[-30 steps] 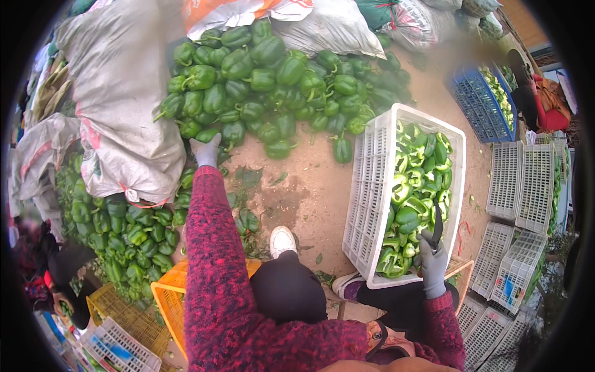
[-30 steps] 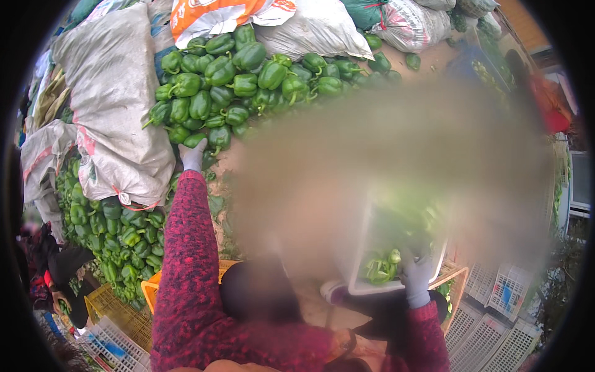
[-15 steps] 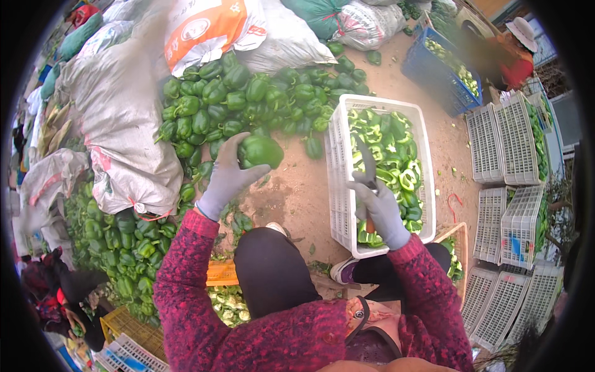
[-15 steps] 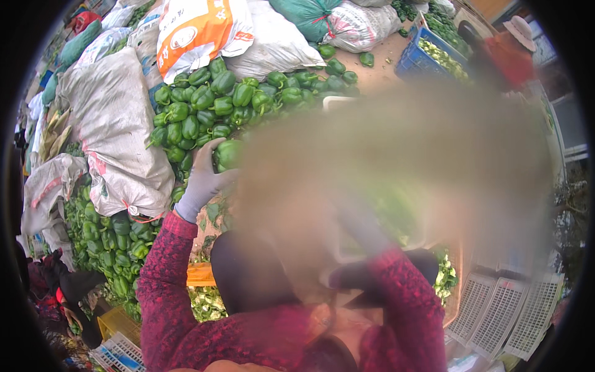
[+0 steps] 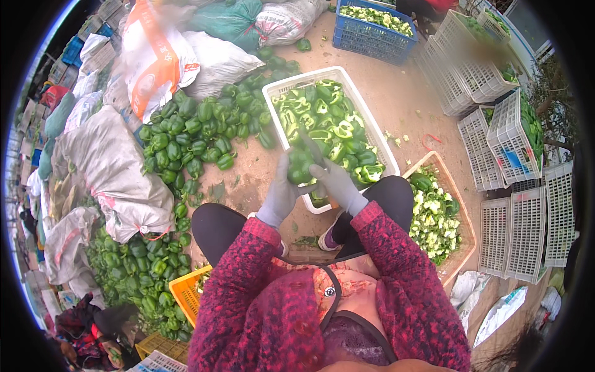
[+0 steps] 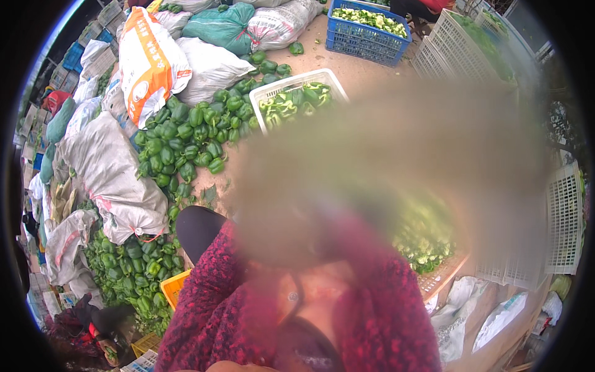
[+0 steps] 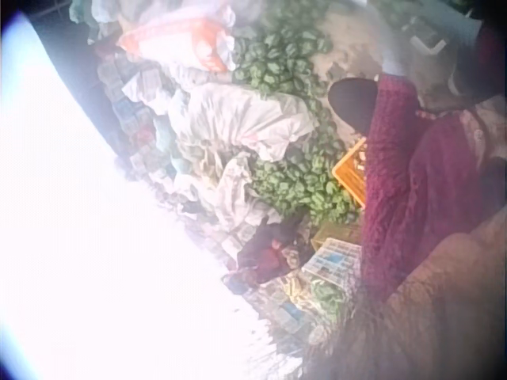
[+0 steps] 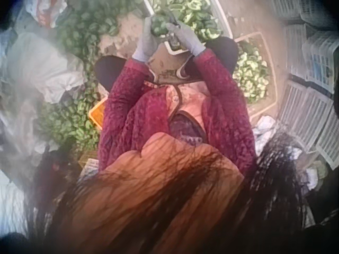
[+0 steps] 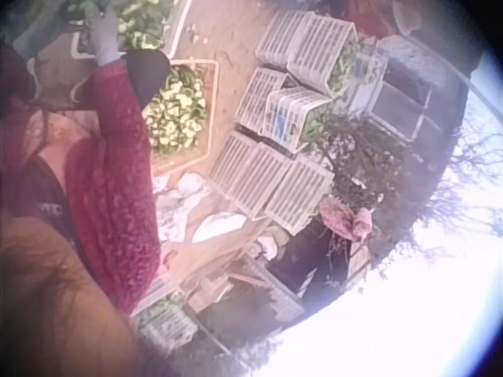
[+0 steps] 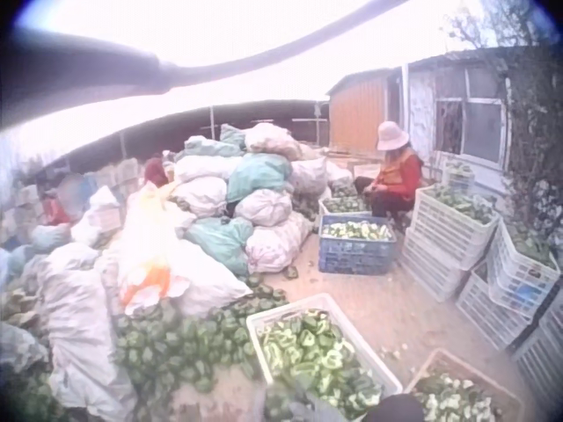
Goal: The person sits on the ground and repeatedly picks green bell peppers from a pile, removes the stems and seeds by hand, and places the cleaned peppers into a white basket. Waste is discarded into a separate container.
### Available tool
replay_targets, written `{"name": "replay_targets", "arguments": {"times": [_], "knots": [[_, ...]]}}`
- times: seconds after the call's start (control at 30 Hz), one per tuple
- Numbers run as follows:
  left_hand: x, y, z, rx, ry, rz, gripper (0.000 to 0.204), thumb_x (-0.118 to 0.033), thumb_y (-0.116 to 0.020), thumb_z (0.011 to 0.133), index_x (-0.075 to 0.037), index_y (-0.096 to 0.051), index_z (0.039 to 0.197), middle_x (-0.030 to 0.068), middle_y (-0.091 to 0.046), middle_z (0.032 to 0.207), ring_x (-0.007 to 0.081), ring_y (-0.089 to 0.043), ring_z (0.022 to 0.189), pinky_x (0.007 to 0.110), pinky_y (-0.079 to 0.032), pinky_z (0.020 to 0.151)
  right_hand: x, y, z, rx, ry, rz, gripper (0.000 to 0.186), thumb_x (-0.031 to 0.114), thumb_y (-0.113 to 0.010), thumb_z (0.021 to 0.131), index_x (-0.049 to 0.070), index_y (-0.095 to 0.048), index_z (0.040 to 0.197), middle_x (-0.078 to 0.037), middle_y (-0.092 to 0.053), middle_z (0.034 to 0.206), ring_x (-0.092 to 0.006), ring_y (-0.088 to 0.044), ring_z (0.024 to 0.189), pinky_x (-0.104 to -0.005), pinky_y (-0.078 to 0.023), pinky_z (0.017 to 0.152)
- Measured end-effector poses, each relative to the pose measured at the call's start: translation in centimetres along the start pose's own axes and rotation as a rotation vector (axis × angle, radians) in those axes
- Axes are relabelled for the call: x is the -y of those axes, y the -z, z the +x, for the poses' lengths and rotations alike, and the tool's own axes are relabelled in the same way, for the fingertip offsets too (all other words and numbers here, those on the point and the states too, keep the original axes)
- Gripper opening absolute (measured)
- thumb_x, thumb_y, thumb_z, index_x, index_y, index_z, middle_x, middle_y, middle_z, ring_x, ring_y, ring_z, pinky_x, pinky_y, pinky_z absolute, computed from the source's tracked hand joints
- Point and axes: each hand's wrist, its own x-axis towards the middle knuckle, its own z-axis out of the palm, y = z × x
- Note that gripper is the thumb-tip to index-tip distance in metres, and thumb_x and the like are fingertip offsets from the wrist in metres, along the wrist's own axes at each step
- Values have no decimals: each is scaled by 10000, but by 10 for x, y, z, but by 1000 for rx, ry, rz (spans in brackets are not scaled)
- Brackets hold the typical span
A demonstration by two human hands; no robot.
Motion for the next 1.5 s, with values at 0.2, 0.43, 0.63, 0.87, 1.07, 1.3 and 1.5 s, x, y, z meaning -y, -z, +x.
{"name": "replay_targets", "arguments": {"times": [0.2, 0.43, 0.63, 0.87, 1.07, 1.3, 1.5], "knots": [[31, 20, 34, 37, -147, 3, 592, -532, -568, 1043, -130, -396, 1442, 88, -537, 1378, 216, -589, 1210, 455, -537, 1008, -5, -1, -11, -413, 247, -744, 481, 429, -663, 971, 38, -657, 1253, -161, -754, 1000, -335, -735, 897, -430, -578, 776], [44, 9, 44, -50, -270, 70, 721, -532, -666, 998, -66, -338, 1439, 117, -520, 1324, 220, -575, 1174, 408, -522, 1012, -11, -5, -17, -259, 69, -842, 367, 408, -644, 976, 73, -668, 1126, -188, -746, 969, -387, -726, 901, -486, -562, 796], [44, 29, 59, -252, -663, 804, 706, -544, -682, 986, -39, -436, 1415, 110, -510, 1354, 209, -563, 1181, 359, -514, 990, -21, -6, -9, -249, 74, -859, 325, 373, -624, 998, 70, -657, 1107, -187, -748, 968, -380, -726, 908, -479, -562, 803], [44, 26, 62, -122, -240, 244, 734, -533, -734, 949, 2, -476, 1381, 110, -555, 1292, 190, -558, 1164, 327, -472, 1015, -48, -3, 12, -267, 38, -887, 377, 380, -616, 993, 38, -642, 1149, -202, -744, 958, -399, -727, 887, -489, -567, 784], [41, 8, 64, -182, -421, 587, 727, -579, -683, 972, -1, -477, 1363, 102, -574, 1249, 169, -574, 1114, 307, -486, 985, -31, 8, 15, -215, -158, -803, 447, 404, -611, 981, 18, -640, 1206, -226, -738, 975, -404, -723, 924, -479, -562, 807], [37, 13, 81, -240, -270, 271, 695, -514, -699, 978, 20, -473, 1361, 109, -573, 1249, 152, -587, 1093, 298, -512, 932, 22, 24, -31, -273, -171, -741, 512, 436, -689, 942, 28, -637, 1246, -183, -745, 1103, -326, -723, 1040, -412, -547, 911], [24, -18, 78, -56, -325, 475, 622, -449, -693, 997, 23, -502, 1354, 111, -602, 1229, 139, -590, 1090, 297, -520, 912, 58, 47, 14, -170, 196, -418, 832, 399, -834, 853, 36, -490, 1517, -88, -735, 1007, -201, -692, 921, -325, -543, 833]]}}
